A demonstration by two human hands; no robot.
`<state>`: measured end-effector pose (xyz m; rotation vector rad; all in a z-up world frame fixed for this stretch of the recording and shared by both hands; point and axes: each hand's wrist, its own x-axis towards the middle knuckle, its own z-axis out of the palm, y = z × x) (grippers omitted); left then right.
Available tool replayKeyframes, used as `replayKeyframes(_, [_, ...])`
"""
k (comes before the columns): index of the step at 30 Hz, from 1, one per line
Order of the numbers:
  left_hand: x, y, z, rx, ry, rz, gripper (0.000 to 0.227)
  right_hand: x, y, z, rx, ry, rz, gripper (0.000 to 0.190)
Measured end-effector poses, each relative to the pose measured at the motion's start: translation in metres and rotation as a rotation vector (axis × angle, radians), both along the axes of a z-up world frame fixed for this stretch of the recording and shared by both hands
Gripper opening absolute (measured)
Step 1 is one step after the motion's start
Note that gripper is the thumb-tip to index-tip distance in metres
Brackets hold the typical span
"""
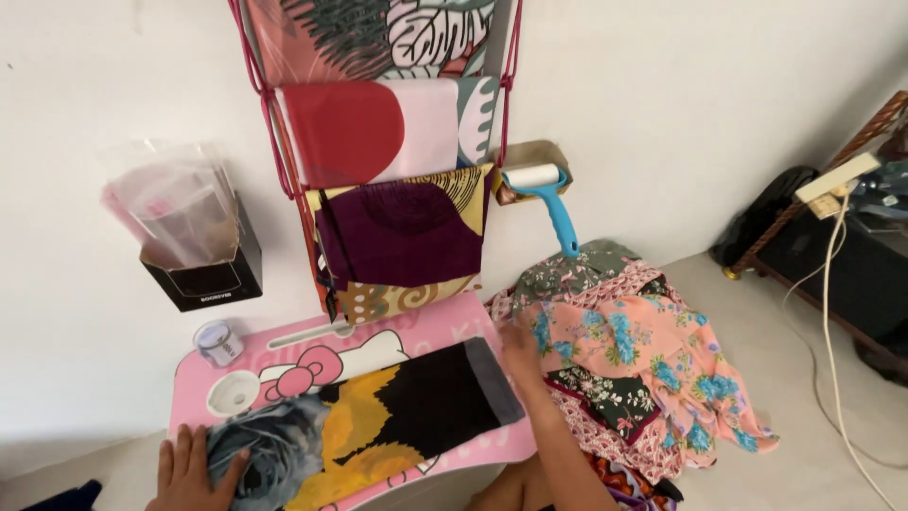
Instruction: Using a lint roller to clean debris from small fabric pieces and then folding them on a small table.
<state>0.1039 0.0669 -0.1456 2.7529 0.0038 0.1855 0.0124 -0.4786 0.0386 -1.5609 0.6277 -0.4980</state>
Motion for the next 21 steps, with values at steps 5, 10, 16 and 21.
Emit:
replayKeyframes(5, [0.000, -0.004, -0.012, 0.072, -0.395, -0.110, 0.099, 0.011, -0.063, 0.064, -0.153, -0.425, -0.250, 0.050])
replayKeyframes(10, [-0.001, -0.009, 0.003, -0.022, -0.460, -0.061, 0.095, 0.030, -0.084, 0.145, -0.569, -0.374, -0.216, 0.068])
replayKeyframes(16, [-0.041, -0.032, 0.098, 0.102, 0.116, 0.048, 0.100, 0.060, -0.103, 0.163, -0.979, -0.239, -0.028, 0.054])
replayKeyframes(21, [-0.062, -0.046, 0.155, 0.123, 0.284, 0.019, 0.100, 0.009, -0.071, 0.164, -0.990, -0.581, -0.143, 0.044])
